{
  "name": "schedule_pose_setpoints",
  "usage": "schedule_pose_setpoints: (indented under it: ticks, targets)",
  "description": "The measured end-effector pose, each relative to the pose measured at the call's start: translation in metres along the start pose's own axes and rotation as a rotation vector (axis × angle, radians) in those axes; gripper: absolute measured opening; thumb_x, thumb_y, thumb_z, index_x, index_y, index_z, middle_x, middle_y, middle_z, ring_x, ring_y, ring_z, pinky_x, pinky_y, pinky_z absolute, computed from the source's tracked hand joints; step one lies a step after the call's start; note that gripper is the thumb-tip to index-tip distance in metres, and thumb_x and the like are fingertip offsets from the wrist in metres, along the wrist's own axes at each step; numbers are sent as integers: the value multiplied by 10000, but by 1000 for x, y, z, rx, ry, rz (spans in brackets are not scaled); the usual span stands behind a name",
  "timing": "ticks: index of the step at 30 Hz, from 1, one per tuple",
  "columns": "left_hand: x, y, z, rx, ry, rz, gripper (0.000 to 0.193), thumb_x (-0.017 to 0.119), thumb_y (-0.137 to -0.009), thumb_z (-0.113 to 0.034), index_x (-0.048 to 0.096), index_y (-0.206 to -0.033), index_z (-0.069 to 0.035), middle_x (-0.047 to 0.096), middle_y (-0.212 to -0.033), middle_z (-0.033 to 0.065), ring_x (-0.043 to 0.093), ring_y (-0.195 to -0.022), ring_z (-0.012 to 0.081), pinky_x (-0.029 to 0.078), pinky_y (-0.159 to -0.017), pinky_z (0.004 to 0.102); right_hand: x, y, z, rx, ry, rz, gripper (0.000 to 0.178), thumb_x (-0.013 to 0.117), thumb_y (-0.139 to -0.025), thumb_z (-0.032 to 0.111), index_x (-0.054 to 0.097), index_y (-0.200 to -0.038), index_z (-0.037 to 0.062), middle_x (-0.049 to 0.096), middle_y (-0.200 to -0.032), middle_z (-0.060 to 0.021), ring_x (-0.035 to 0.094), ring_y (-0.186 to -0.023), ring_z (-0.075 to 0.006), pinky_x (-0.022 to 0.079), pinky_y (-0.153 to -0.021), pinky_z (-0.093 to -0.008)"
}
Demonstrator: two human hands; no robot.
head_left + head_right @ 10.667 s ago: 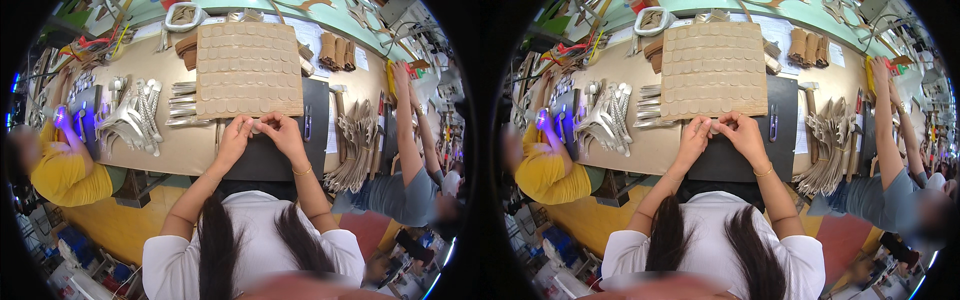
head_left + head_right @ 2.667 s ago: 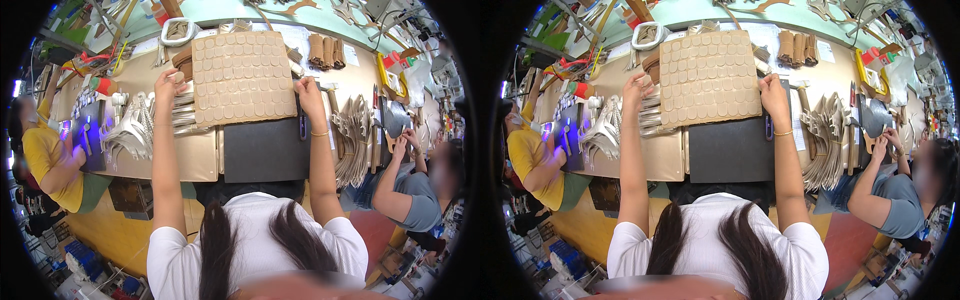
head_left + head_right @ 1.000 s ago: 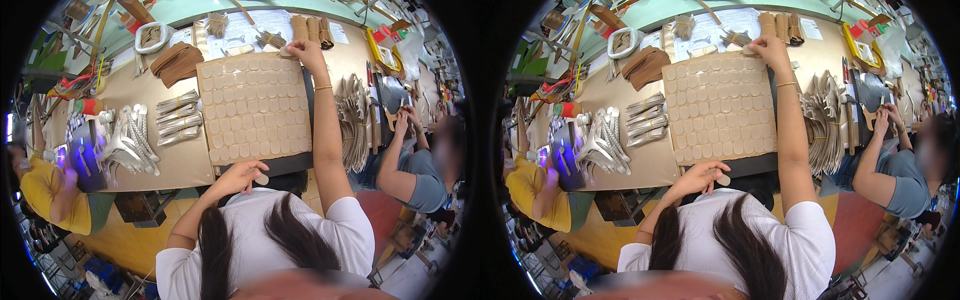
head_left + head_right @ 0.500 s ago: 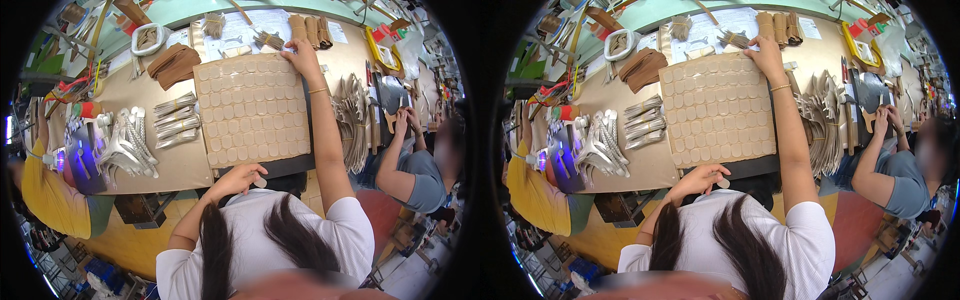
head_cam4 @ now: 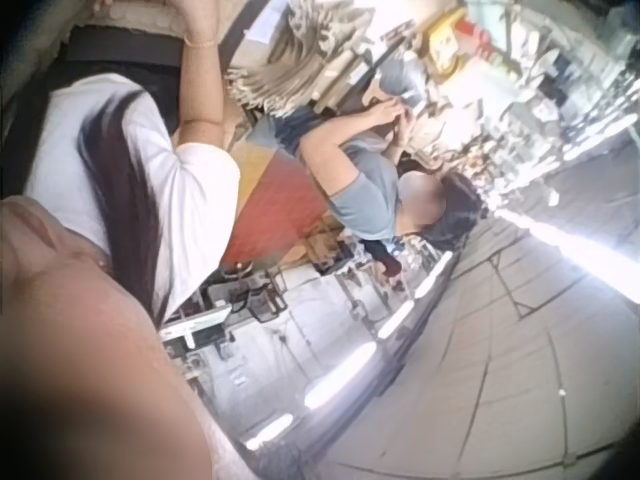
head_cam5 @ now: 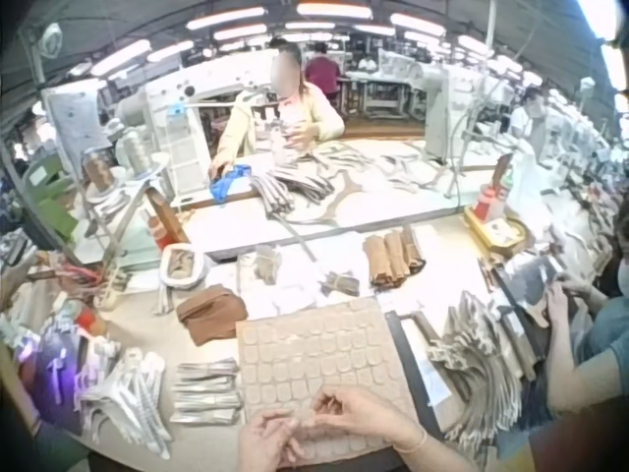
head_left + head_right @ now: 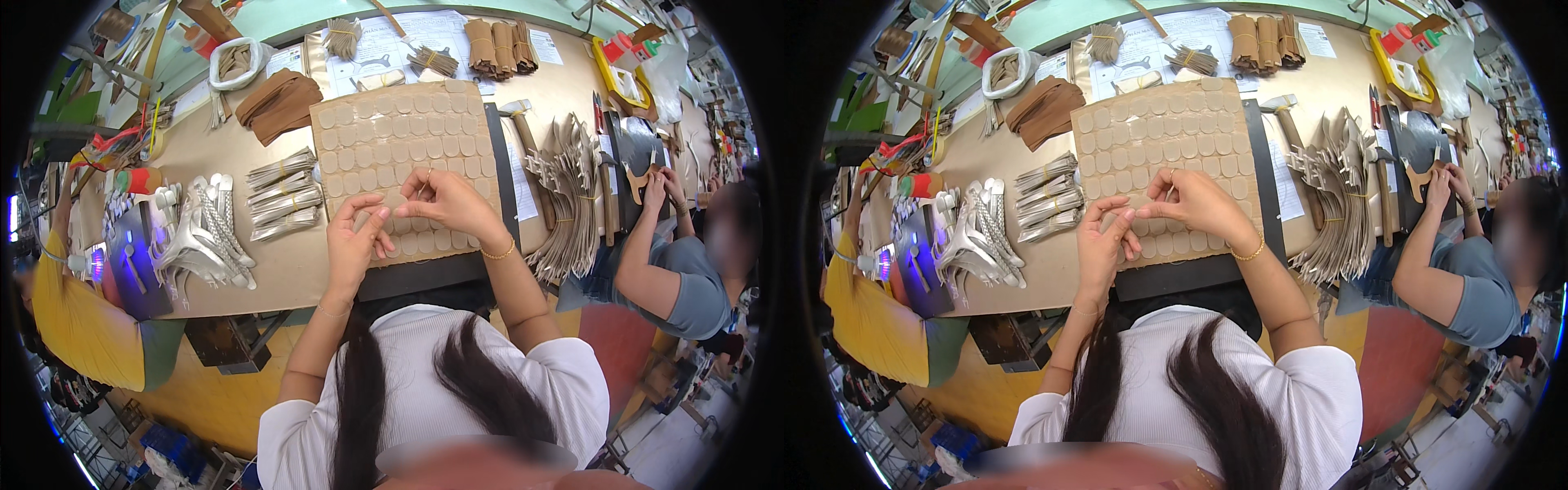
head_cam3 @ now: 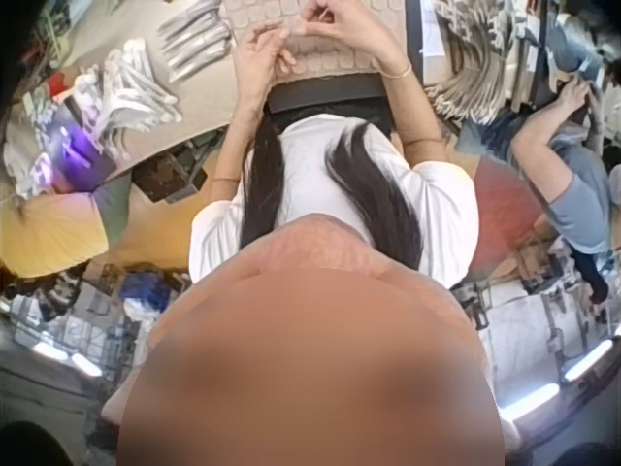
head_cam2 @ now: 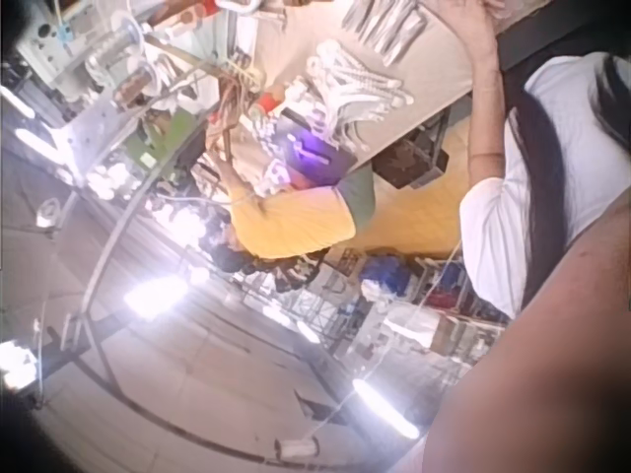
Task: The person places small circular pieces onto a cardboard sheet, then applies glue from a bottle onto the arranged pieces. The person handles the cardboard and glue bottle throughout the clip.
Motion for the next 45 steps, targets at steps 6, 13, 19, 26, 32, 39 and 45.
schedule_pose_setpoints:
  ticks: [6,13,19,26,32,39,45]
  targets:
    - [10,1,4,-64,64,22,251,574,-912,-142,501,-1106,0,604,-940,136,571,-493,130,418,-393,195,-7,10,-12,1,-273,-132,151,670,-840,110,549,-776,44,638,-863,-42,529,-675,-38,423,-563,-187]
    - [4,8,15,-234,332,54,185,455,-937,-169,474,-1058,-30,597,-1025,229,525,-520,157,395,-384,235,-90,-9,-14,-137,-506,-460,163,579,-866,49,458,-757,52,654,-967,-153,598,-684,-104,459,-579,-192]
    - [-5,9,14,-233,507,161,237,427,-927,-148,486,-1115,-16,572,-1069,215,525,-605,164,416,-469,246,-124,-43,-4,-275,-542,-493,202,596,-869,172,488,-735,66,622,-757,-54,466,-566,-55,371,-531,-194]
    - [-12,8,11,-292,539,181,306,453,-946,-156,500,-1207,-3,561,-1080,152,536,-651,154,423,-510,236,-131,-80,-4,-154,-189,-383,237,672,-843,214,645,-950,4,640,-791,-23,590,-677,-85,437,-585,-208]
    - [-15,6,10,-295,456,184,364,602,-878,-72,500,-1222,-7,562,-1039,82,522,-648,99,406,-507,205,-138,-103,-6,-64,147,-375,193,630,-841,90,631,-1013,3,646,-810,-53,624,-683,-106,483,-634,-218]
    - [-20,3,9,-303,452,164,372,616,-864,-61,506,-1214,-3,556,-1032,81,517,-641,93,393,-489,203,-147,-114,-12,-154,-97,-464,173,619,-837,72,630,-998,6,648,-850,-72,650,-725,-132,508,-677,-257]
    - [-20,2,8,-310,400,154,311,568,-888,-95,520,-1179,2,553,-1013,81,501,-617,94,374,-471,206,-152,-113,-17,-173,313,-517,135,577,-831,74,661,-930,37,610,-892,-96,631,-796,-197,498,-722,-326]
Point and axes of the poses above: each hand's wrist, its own y-axis away from the middle knuckle, its own x-axis out of the palm, z = x × y, the point moved 5 cm from there along -y, towards the middle knuckle
